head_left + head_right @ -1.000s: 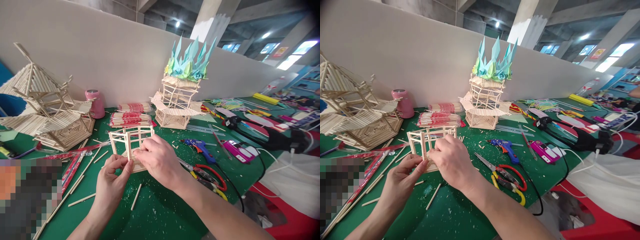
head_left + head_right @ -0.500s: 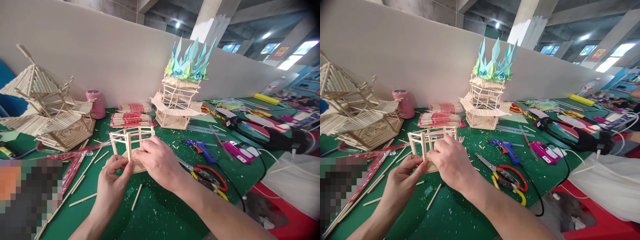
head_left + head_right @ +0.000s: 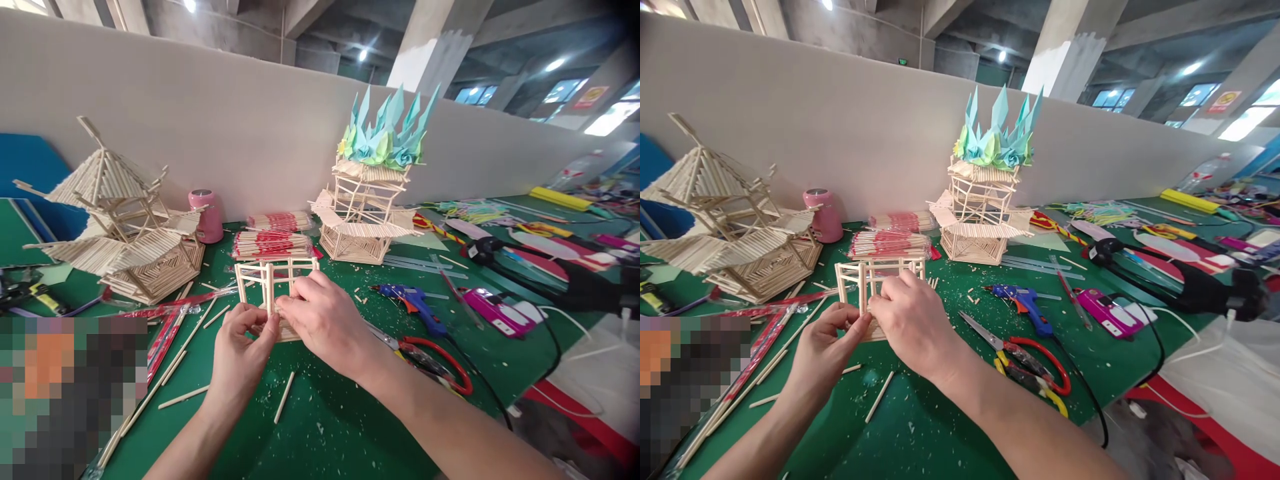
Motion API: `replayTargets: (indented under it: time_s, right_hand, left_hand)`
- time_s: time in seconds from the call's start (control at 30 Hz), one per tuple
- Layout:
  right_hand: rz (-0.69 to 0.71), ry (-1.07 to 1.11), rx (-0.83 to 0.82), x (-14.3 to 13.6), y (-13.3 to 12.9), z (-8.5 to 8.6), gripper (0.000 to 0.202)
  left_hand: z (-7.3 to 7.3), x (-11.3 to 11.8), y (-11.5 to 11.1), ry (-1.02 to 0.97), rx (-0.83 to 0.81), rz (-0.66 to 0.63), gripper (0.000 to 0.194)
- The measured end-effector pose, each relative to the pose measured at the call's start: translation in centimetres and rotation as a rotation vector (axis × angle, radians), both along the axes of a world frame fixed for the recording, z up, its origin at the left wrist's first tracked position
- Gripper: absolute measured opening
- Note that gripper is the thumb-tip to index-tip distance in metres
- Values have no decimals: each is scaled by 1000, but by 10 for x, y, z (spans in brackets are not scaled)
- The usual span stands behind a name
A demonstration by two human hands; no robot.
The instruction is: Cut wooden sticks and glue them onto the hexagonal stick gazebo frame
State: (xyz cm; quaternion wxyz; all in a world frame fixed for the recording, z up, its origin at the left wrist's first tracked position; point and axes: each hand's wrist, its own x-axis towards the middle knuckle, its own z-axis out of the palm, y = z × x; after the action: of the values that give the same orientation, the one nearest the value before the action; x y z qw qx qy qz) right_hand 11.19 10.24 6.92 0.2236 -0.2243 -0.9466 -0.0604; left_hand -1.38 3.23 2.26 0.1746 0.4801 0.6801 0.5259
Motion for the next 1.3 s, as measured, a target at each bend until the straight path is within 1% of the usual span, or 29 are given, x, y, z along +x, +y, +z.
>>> replayTargets:
  time_s: [0.13, 0.27, 0.47, 0.77, 1.1, 1.3]
  right_hand:
    - [14, 12, 4, 1, 2, -2, 19]
    - [36, 27, 46, 1, 4, -2, 22]
    - [71, -29, 70, 0, 4, 0, 24]
    - [87, -40, 93, 0, 3, 0, 23]
    - [88, -52, 87, 0, 1, 2, 19]
    - [81, -54, 59, 0, -1, 3, 16]
  left_hand:
    - [-1, -1, 1, 18, -13, -6, 28]
    - [2, -3, 1, 28, -20, -34, 29]
    - [6, -4, 1, 25, -37, -50, 28]
    - [4, -5, 1, 22, -37, -53, 28]
    - [5, -4, 1, 11, -31, -52, 28]
    - [3, -4, 1, 11, -24, -54, 27]
